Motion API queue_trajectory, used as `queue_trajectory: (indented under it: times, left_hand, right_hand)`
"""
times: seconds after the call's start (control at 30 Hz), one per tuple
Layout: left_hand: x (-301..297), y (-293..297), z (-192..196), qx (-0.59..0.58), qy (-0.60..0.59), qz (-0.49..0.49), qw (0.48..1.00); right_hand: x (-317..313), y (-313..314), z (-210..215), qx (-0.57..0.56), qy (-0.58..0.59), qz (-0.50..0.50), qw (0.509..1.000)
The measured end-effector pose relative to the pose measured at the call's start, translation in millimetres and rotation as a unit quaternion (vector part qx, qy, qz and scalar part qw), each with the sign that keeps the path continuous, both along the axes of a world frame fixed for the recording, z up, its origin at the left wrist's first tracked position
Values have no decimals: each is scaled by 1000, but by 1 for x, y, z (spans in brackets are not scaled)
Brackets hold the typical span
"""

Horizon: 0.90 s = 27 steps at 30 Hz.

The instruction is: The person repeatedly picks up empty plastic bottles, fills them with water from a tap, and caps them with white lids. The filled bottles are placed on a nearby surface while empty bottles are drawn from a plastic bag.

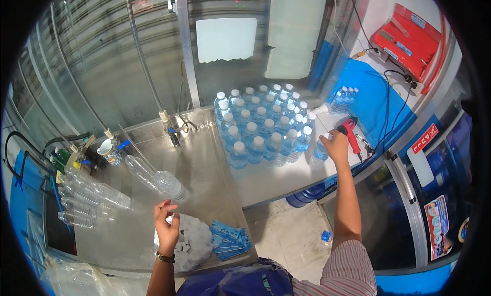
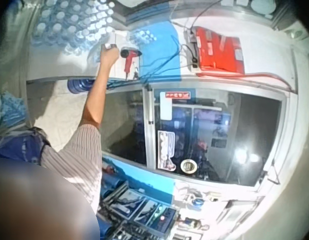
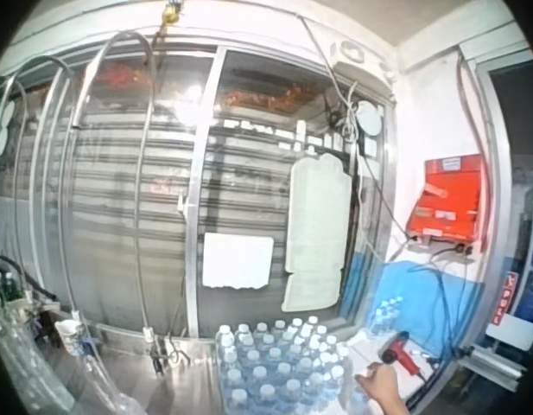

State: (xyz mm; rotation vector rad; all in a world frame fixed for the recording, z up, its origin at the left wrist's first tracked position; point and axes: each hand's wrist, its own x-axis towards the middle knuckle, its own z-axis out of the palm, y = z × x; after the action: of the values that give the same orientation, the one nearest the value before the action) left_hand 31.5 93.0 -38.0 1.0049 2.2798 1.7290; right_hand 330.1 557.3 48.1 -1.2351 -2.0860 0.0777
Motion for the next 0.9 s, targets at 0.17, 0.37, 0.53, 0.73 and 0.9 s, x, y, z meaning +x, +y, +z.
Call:
queue_trajectory:
  times: [0.17, 0.37, 0.53, 0.73, 0.9]
  left_hand:
    - [3, 14, 11, -30, 45, 17, 998]
    - [-2, 5, 13, -63, 84, 68, 992]
    - [-22, -40, -1, -192, 74, 106, 973]
    - [-31, -68, -32, -263, 96, 46, 959]
    - [-32, -73, -51, -265, 171, -20, 949]
  right_hand:
    - [-10, 100, -71, -6, 29, 10, 999]
    - [-22, 98, -79, 11, -33, -45, 998]
    - [-82, -73, -46, -23, 188, 156, 969]
    - [-181, -319, -95, -220, 80, 649, 724]
    - [-222, -384, -130, -112, -64, 632, 764]
